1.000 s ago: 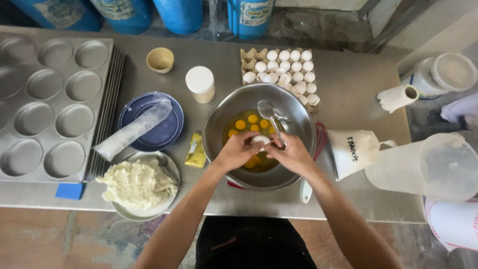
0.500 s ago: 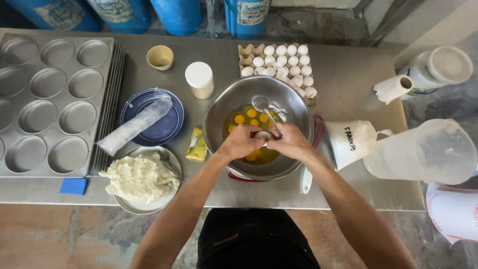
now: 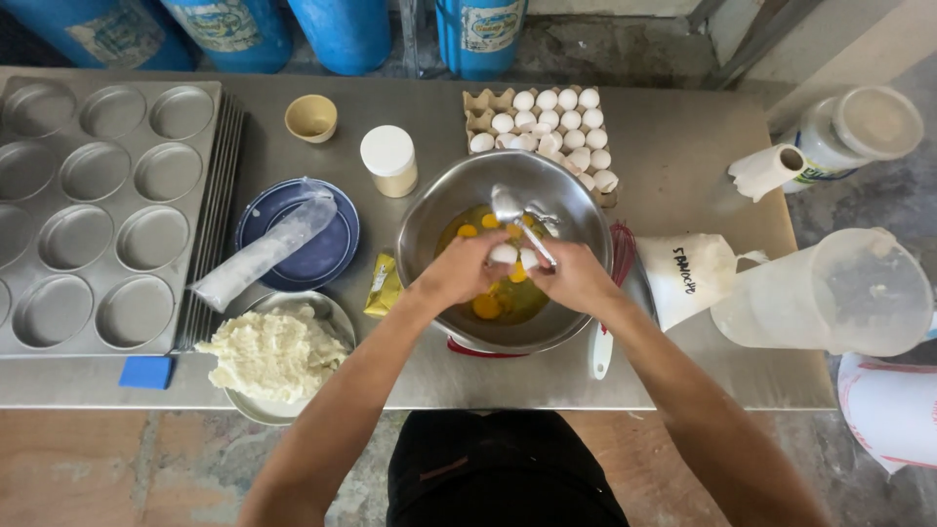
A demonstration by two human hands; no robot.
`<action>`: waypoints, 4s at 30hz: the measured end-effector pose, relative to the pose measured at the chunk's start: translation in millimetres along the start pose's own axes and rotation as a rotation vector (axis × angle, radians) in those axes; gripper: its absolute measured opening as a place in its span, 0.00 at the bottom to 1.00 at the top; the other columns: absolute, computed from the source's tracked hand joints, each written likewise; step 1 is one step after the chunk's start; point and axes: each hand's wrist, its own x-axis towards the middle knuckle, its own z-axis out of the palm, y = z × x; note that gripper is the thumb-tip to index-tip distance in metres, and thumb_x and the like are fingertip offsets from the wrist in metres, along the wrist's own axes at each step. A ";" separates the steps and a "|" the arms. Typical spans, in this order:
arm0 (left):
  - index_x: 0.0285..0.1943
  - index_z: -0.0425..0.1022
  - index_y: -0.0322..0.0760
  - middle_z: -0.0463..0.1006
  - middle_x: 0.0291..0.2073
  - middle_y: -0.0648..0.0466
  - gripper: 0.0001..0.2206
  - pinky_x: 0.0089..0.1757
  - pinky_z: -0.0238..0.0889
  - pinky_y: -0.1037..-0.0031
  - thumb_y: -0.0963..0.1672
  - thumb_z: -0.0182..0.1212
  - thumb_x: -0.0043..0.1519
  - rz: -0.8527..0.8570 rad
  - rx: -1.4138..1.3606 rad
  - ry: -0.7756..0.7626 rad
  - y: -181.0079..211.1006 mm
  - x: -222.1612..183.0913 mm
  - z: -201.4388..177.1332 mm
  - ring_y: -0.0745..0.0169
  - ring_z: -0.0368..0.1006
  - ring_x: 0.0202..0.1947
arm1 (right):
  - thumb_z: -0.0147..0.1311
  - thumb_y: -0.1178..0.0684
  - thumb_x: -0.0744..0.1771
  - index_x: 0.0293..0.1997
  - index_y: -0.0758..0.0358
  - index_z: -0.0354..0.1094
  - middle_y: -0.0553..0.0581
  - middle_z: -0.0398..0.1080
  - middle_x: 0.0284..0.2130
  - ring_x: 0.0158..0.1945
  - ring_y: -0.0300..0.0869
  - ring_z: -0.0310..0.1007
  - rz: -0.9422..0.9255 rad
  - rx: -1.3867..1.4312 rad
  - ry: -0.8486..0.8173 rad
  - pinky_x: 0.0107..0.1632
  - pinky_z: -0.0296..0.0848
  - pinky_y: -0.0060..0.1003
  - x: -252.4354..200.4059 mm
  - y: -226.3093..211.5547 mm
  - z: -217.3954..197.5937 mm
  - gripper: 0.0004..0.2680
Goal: The person cracks eggs one at a time into a large metal mixing bowl, tapping each egg with a spoon and pulling the shells apart by hand, discarding shells on the table. After cracking many eggs, the person lifts the bowl and reaches for a plastic pitcher of water.
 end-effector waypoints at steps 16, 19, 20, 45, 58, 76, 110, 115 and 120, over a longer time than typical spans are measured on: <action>0.67 0.65 0.36 0.78 0.50 0.44 0.28 0.47 0.72 0.63 0.47 0.67 0.58 -0.036 -0.053 -0.160 25.5 62.8 -30.7 0.50 0.79 0.45 | 0.60 0.59 0.66 0.31 0.62 0.56 0.57 0.70 0.36 0.41 0.43 0.79 0.412 1.120 0.154 0.48 0.84 0.43 12.5 54.9 19.0 0.11; 0.57 0.78 0.41 0.85 0.46 0.49 0.14 0.47 0.76 0.70 0.49 0.58 0.66 -0.071 -0.031 0.055 -7.3 110.9 -51.9 0.57 0.83 0.43 | 0.60 0.58 0.65 0.28 0.59 0.53 0.56 0.72 0.35 0.42 0.41 0.80 0.409 1.091 0.198 0.47 0.83 0.42 17.5 35.3 -9.6 0.12; 0.57 0.78 0.41 0.85 0.46 0.49 0.14 0.47 0.76 0.70 0.49 0.58 0.66 -0.063 -0.030 0.051 -22.7 133.0 -56.9 0.57 0.83 0.43 | 0.60 0.58 0.65 0.28 0.59 0.53 0.56 0.72 0.35 0.42 0.41 0.80 0.407 1.090 0.208 0.47 0.83 0.42 17.0 48.7 -5.7 0.12; 0.60 0.74 0.35 0.59 0.69 0.41 0.20 0.56 0.67 0.53 0.51 0.59 0.66 -0.494 0.424 -0.029 -171.6 392.8 -1.4 0.39 0.65 0.64 | 0.64 0.48 0.62 0.53 0.60 0.74 0.56 0.82 0.39 0.39 0.38 0.83 0.589 0.605 0.072 0.40 0.83 0.34 60.2 70.0 -39.6 0.16; 0.59 0.73 0.26 0.81 0.44 0.46 0.17 0.40 0.73 0.72 0.46 0.58 0.68 -0.190 -0.585 0.463 -128.3 274.9 -66.9 0.62 0.77 0.40 | 0.63 0.44 0.66 0.28 0.58 0.58 0.50 0.67 0.22 0.26 0.34 0.74 0.418 0.298 0.233 0.26 0.71 0.33 237.4 139.7 -57.4 0.15; 0.68 0.65 0.19 0.76 0.56 0.40 0.22 0.56 0.72 0.65 0.40 0.55 0.66 -0.404 -1.421 0.328 -31.8 45.8 1.3 0.52 0.75 0.56 | 0.35 0.45 0.73 0.55 0.57 0.65 0.53 0.73 0.29 0.28 0.38 0.72 0.493 0.325 0.142 0.32 0.74 0.34 128.0 77.9 -51.1 0.13; 0.65 0.70 0.25 0.80 0.51 0.46 0.20 0.47 0.75 0.73 0.41 0.58 0.65 -0.356 -1.034 0.258 -3.3 -8.6 40.0 0.61 0.78 0.49 | 0.53 0.52 0.71 0.38 0.67 0.65 0.62 0.69 0.26 0.25 0.48 0.71 0.135 0.013 0.377 0.30 0.68 0.43 -18.8 -19.2 2.4 0.09; 0.65 0.69 0.25 0.80 0.51 0.49 0.20 0.50 0.75 0.75 0.42 0.58 0.65 -0.374 -1.136 0.168 -8.9 -6.8 45.5 0.64 0.78 0.50 | 0.63 0.50 0.65 0.34 0.65 0.65 0.55 0.66 0.21 0.23 0.41 0.68 0.127 0.172 0.173 0.30 0.69 0.39 -13.1 -0.3 9.2 0.11; 0.60 0.74 0.22 0.81 0.44 0.47 0.17 0.44 0.72 0.76 0.43 0.61 0.66 -0.356 -0.934 0.133 -12.9 -5.4 51.1 0.65 0.76 0.42 | 0.64 0.50 0.64 0.35 0.62 0.65 0.55 0.63 0.19 0.22 0.41 0.65 0.207 0.172 0.100 0.28 0.67 0.40 -15.2 -6.5 5.9 0.10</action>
